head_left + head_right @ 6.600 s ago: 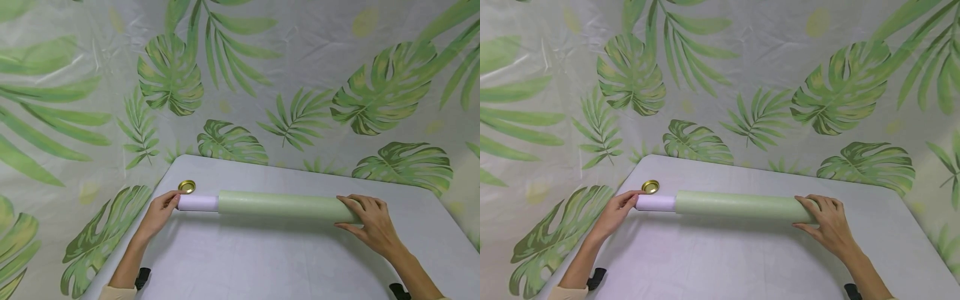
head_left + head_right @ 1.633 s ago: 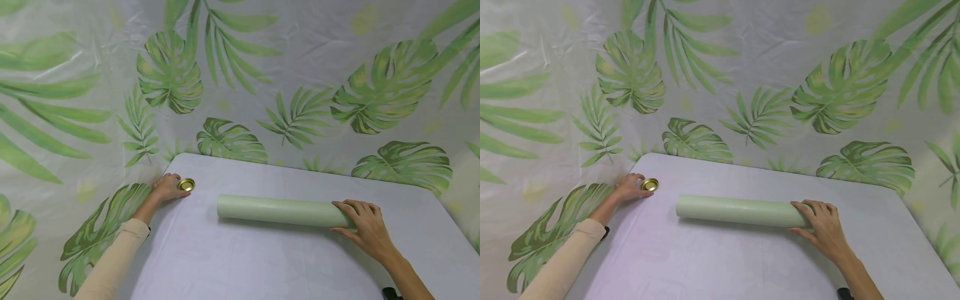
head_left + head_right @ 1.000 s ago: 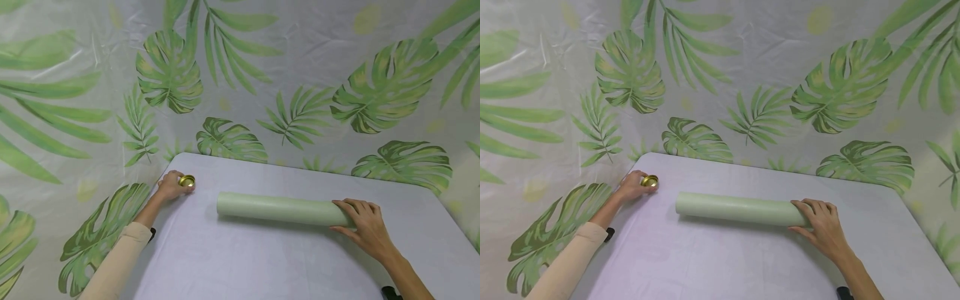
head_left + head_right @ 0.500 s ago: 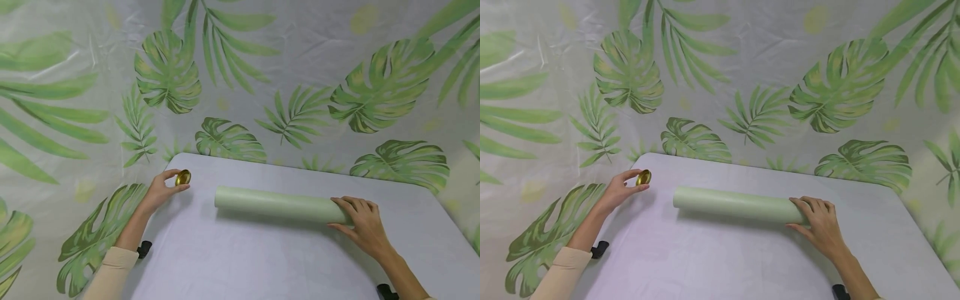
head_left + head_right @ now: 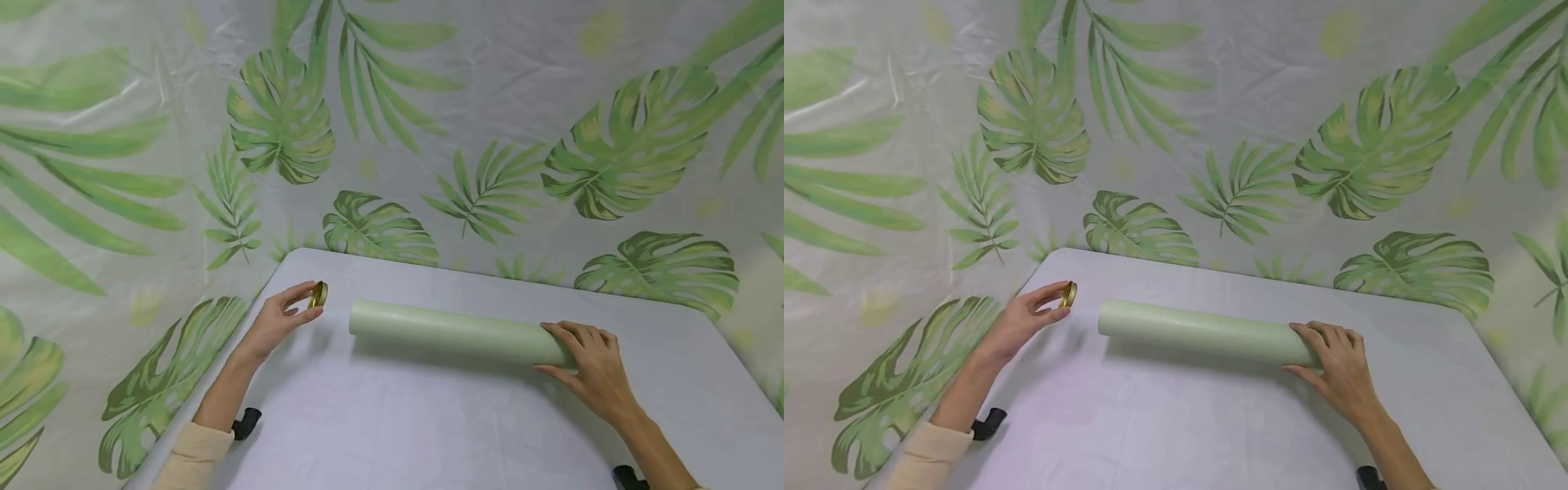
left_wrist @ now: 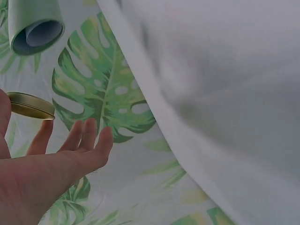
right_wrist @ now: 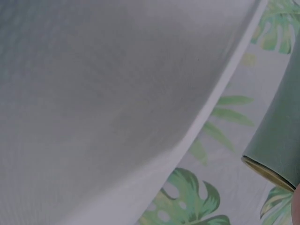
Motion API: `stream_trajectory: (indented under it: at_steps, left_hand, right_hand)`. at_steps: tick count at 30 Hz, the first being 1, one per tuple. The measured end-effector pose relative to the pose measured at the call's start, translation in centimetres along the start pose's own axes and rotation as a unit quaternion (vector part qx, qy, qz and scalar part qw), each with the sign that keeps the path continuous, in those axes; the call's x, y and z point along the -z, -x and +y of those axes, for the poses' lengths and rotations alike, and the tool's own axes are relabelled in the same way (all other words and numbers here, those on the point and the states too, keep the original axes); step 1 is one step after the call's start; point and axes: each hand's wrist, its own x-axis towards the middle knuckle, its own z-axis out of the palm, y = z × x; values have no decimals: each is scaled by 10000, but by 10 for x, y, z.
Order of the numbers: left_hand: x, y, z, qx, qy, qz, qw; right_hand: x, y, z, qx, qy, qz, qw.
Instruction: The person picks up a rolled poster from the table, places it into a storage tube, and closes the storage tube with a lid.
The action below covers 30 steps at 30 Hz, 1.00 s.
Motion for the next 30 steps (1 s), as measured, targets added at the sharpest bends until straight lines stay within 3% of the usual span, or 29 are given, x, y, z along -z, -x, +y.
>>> stream_trajectory:
  at_steps: [19, 30]
  left_hand:
    - [-27, 1, -6, 49, 411, -400, 9983]
    - [-39, 0, -8, -96, 723, -878, 9935]
  right_hand:
    - [-1, -5, -7, 16, -36, 156, 9999]
    - [-6, -4, -6, -81, -127, 43, 9999]
